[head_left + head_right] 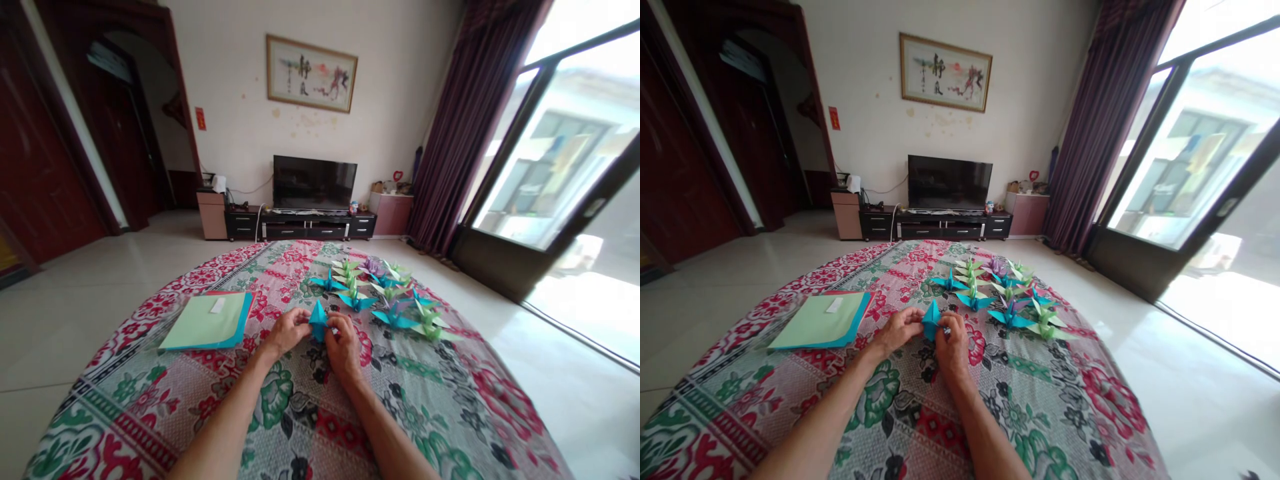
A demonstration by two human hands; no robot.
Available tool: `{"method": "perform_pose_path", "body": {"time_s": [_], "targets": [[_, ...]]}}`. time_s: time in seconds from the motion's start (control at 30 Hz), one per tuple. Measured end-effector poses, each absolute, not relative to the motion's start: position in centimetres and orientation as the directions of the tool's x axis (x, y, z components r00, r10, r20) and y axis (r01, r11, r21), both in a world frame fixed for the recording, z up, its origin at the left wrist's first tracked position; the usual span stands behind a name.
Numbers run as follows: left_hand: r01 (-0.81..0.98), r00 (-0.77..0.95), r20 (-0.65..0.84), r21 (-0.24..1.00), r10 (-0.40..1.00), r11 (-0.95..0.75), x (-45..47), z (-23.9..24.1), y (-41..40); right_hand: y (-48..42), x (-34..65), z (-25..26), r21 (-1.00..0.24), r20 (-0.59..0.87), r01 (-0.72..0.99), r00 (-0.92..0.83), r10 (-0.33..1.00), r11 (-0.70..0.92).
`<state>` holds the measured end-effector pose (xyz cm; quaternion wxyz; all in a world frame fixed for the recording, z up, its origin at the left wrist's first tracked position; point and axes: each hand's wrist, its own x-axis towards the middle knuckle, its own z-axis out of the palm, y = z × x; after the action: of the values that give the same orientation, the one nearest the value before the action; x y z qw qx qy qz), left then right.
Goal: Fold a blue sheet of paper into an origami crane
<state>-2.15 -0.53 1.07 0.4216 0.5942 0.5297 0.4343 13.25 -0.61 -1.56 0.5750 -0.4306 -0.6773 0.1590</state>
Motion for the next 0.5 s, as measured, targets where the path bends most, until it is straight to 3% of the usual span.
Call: {"method": "perform_pose_path", "body": {"time_s": [0.07,0.17,0.37,0.5], "targets": [[0.063,0.085,-0.062,0.996,0.994,0.057,-2.0,1.5,-0.8,-0.6,13.2,-1.7,-0.711,0.648,0.38,0.027,0.761,0.592],[-0.1,0.055,-0.115,0.988,0.992,0.12,-1.7,1.7,-0.9,-0.7,13.1,-1.7,-0.697,0.659,0.36,-0.021,0.752,0.621],[-0.203,0.073,-0.052,0.977,0.996,0.066,-1.7,0.7,-0.2,-1.3,13.0,-1.2,-0.69,0.652,0.337,-0.094,0.753,0.64],[-0.207,0.081,-0.031,0.977,0.996,0.047,-1.4,0.9,-0.2,-1.4,13.3,-1.0,-0.794,0.57,0.193,-0.093,0.817,0.576]]}}
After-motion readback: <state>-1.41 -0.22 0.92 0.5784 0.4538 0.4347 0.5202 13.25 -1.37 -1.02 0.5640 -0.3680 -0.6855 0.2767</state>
